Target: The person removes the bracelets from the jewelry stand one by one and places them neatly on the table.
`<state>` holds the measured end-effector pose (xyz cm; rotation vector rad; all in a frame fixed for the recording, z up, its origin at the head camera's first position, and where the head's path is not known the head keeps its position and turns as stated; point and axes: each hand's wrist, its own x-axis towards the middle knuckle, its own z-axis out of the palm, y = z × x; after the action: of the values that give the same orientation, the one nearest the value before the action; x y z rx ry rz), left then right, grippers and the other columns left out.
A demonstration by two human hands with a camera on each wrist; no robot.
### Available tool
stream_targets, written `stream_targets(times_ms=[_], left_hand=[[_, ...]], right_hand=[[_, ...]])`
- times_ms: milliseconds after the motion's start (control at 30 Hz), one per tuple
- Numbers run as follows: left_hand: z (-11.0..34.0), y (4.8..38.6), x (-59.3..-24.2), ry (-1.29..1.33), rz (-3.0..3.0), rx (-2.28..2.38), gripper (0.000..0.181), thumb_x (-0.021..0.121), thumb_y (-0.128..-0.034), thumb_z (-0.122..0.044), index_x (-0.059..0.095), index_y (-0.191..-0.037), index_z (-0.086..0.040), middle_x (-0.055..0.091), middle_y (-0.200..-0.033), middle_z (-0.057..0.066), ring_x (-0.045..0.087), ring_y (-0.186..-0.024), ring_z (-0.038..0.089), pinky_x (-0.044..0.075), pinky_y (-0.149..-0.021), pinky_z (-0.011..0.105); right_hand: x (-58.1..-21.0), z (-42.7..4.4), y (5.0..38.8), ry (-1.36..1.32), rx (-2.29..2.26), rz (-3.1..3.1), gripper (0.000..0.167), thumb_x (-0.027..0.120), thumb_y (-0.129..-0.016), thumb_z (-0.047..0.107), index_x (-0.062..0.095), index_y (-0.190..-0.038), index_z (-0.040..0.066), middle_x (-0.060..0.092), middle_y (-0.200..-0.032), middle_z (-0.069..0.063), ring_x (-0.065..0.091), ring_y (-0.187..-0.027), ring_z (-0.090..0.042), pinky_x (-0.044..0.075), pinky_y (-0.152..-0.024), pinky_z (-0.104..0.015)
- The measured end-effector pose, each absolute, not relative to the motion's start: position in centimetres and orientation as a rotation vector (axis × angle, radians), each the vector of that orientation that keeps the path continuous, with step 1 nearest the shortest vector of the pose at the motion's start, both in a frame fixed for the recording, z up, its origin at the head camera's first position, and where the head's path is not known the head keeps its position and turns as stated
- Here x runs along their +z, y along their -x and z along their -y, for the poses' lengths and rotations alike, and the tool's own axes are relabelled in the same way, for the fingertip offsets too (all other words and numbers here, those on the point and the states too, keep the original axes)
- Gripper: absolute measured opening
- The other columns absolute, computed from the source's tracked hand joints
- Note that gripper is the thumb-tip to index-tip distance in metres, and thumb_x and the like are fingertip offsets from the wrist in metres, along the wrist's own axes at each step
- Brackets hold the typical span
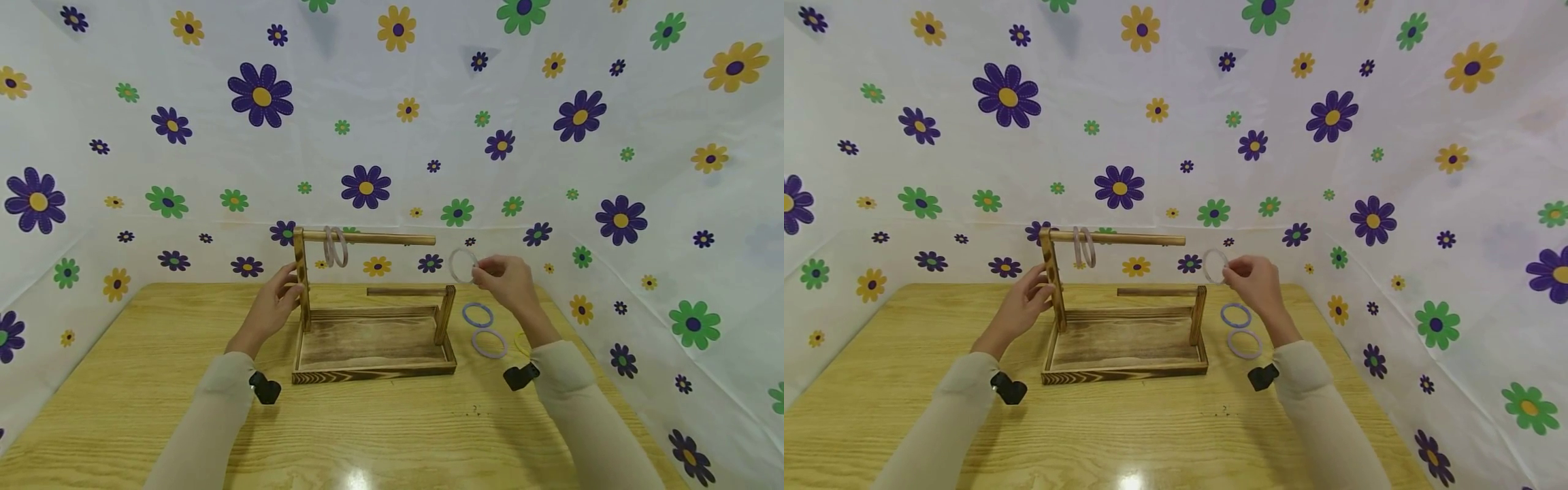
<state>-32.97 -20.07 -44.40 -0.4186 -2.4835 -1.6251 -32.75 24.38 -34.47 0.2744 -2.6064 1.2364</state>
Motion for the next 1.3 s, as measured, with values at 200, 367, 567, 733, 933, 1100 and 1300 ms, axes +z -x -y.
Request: stream_targets(times_ms=[200,367,567,733,933,1100,1300], left_hand=[[20.2,32.9,-44.5,0.428,2.471,-1.614,0.057,0.044,-0.1123,-0.026,0.024,-0.165,-0.015,0.051,-0.144,0.026,0.058,-0.131,0.044,0.052,-0.109,0.055],[20.2,33.0,-44.6,0.432,2.471,-1.614,0.058,0.043,-0.1123,-0.026,0.024,-0.165,-0.014,0.051,-0.144,0.026,0.058,-0.131,0.044,0.052,-0.11,0.055],[20.1,33.1,-44.5,0.427,2.474,-1.614,0.058,0.045,-0.1118,-0.026,0.024,-0.165,-0.016,0.051,-0.144,0.025,0.058,-0.131,0.043,0.053,-0.109,0.056],[20.1,33.1,-44.5,0.428,2.467,-1.628,0.057,0.045,-0.1118,-0.022,0.025,-0.165,-0.016,0.052,-0.144,0.025,0.059,-0.13,0.044,0.053,-0.109,0.056],[20.1,33.2,-44.5,0.438,2.459,-1.644,0.056,0.045,-0.112,-0.023,0.027,-0.165,-0.018,0.053,-0.142,0.025,0.06,-0.129,0.043,0.053,-0.11,0.055],[20.1,33.2,-44.5,0.443,2.451,-1.649,0.055,0.044,-0.1121,-0.023,0.028,-0.164,-0.021,0.054,-0.141,0.024,0.06,-0.128,0.042,0.052,-0.11,0.055],[20.2,33.1,-44.5,0.436,2.448,-1.642,0.054,0.045,-0.112,-0.021,0.029,-0.164,-0.022,0.055,-0.14,0.024,0.061,-0.127,0.042,0.051,-0.111,0.056]], right_hand=[[-35.2,-25.9,32.3,-0.252,1.204,2.624,0.03,0.067,-0.1,0.017,0.072,-0.117,-0.007,0.076,-0.107,-0.026,0.076,-0.083,-0.015,0.061,-0.074,-0.014],[-35.8,-27.2,32.2,-0.237,1.189,2.644,0.03,0.067,-0.1,0.016,0.071,-0.118,-0.008,0.075,-0.107,-0.027,0.075,-0.084,-0.014,0.06,-0.073,-0.011],[-36.7,-28.8,32.5,-0.226,1.191,2.65,0.031,0.065,-0.101,0.013,0.069,-0.12,-0.012,0.074,-0.106,-0.03,0.077,-0.089,-0.031,0.062,-0.072,-0.014],[-37.5,-30.0,32.8,-0.179,1.167,2.683,0.031,0.064,-0.101,0.012,0.069,-0.12,-0.012,0.074,-0.105,-0.03,0.076,-0.085,-0.023,0.062,-0.071,-0.015],[-38.3,-31.1,33.3,-0.071,1.176,2.739,0.033,0.063,-0.102,0.014,0.068,-0.122,-0.012,0.074,-0.109,-0.029,0.073,-0.082,-0.012,0.063,-0.072,-0.017],[-39.1,-31.9,33.8,-0.018,1.195,2.75,0.034,0.063,-0.102,0.014,0.068,-0.123,-0.011,0.074,-0.109,-0.028,0.072,-0.081,-0.011,0.064,-0.072,-0.018],[-40.4,-33.1,34.3,0.053,1.227,2.77,0.035,0.062,-0.102,0.014,0.067,-0.122,-0.014,0.075,-0.106,-0.027,0.073,-0.079,-0.012,0.064,-0.07,-0.019]])
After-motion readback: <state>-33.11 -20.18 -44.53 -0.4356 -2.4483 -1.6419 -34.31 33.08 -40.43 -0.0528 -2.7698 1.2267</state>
